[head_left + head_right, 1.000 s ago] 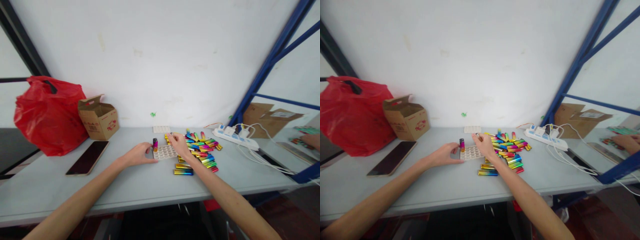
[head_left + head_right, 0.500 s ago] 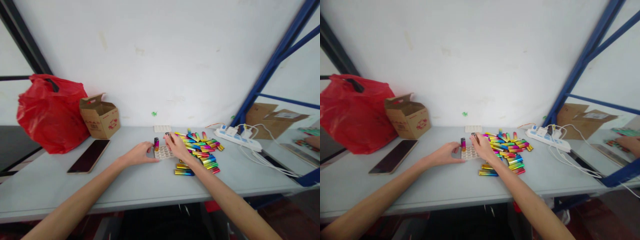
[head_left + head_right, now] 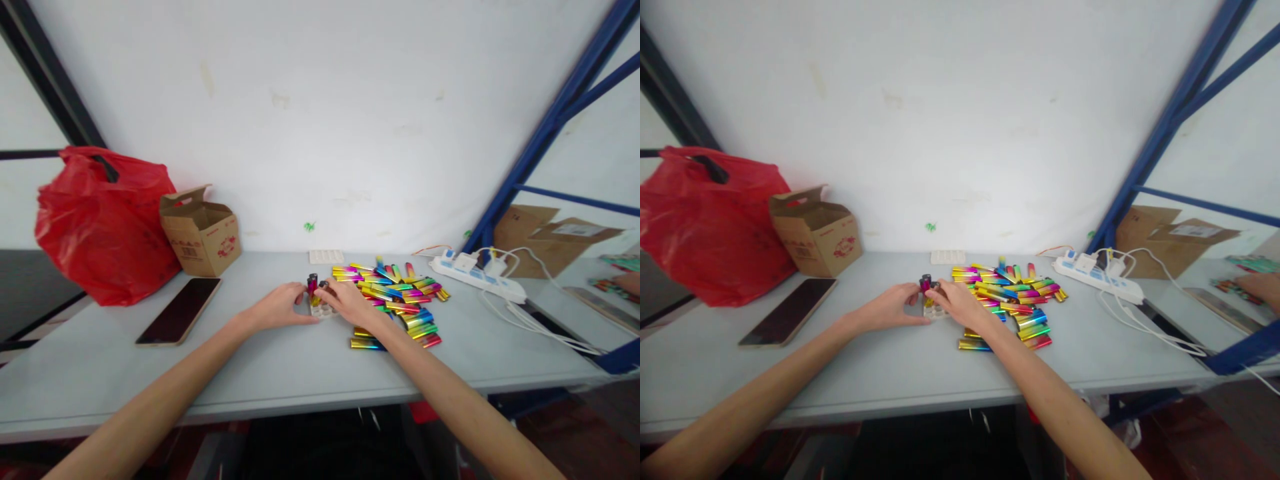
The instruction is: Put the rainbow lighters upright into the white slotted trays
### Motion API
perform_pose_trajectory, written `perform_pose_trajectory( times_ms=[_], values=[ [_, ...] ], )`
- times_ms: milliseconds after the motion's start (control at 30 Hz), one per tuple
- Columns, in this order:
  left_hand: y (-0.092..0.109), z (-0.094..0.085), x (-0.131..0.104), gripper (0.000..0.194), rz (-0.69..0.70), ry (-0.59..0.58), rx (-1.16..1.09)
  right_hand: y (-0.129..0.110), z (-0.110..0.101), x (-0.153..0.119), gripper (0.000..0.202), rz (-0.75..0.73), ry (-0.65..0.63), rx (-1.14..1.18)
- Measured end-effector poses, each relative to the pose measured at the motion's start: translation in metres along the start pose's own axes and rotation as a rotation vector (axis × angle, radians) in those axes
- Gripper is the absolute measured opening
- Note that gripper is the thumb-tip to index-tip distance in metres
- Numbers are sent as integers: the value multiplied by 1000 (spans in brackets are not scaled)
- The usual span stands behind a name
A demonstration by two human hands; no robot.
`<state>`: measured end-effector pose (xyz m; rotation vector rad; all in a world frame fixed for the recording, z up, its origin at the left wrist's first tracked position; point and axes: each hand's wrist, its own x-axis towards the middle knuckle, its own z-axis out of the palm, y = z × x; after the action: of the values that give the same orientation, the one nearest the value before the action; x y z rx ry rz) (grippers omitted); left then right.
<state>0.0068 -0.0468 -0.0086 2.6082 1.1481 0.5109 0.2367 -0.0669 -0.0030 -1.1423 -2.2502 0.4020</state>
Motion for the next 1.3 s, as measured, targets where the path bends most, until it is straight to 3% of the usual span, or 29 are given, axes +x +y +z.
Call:
perform_pose_trajectory(
  times_ms=[233, 333, 467, 600, 733, 867, 1133, 1300],
  values=[
    [2, -3, 1, 60, 4, -24, -10, -5, 7, 0, 35, -114, -24, -341],
    [4, -3, 1, 60, -14, -34, 0, 1, -3, 1, 37, -89, 14, -316],
    [3, -3, 1, 63, -19, -28, 6, 34, -35, 7, 38, 42, 106, -316],
    [3, -4, 0, 66, -32, -48, 12, 80, -65, 19, 27, 212, 6, -471],
    [4, -5, 0, 66, -37, -44, -1, 104, -72, 32, 28, 162, -103, -473],
    [3, -4, 0, 66, -34, -48, 9, 110, -64, 43, 25, 89, -197, -476],
    [4, -5, 0, 65, -35, -39, 13, 117, -64, 58, 12, 128, -177, -356],
    [3, -4, 0, 66, -29, -34, -3, 111, -72, 55, 16, 98, -109, -303]
  ],
)
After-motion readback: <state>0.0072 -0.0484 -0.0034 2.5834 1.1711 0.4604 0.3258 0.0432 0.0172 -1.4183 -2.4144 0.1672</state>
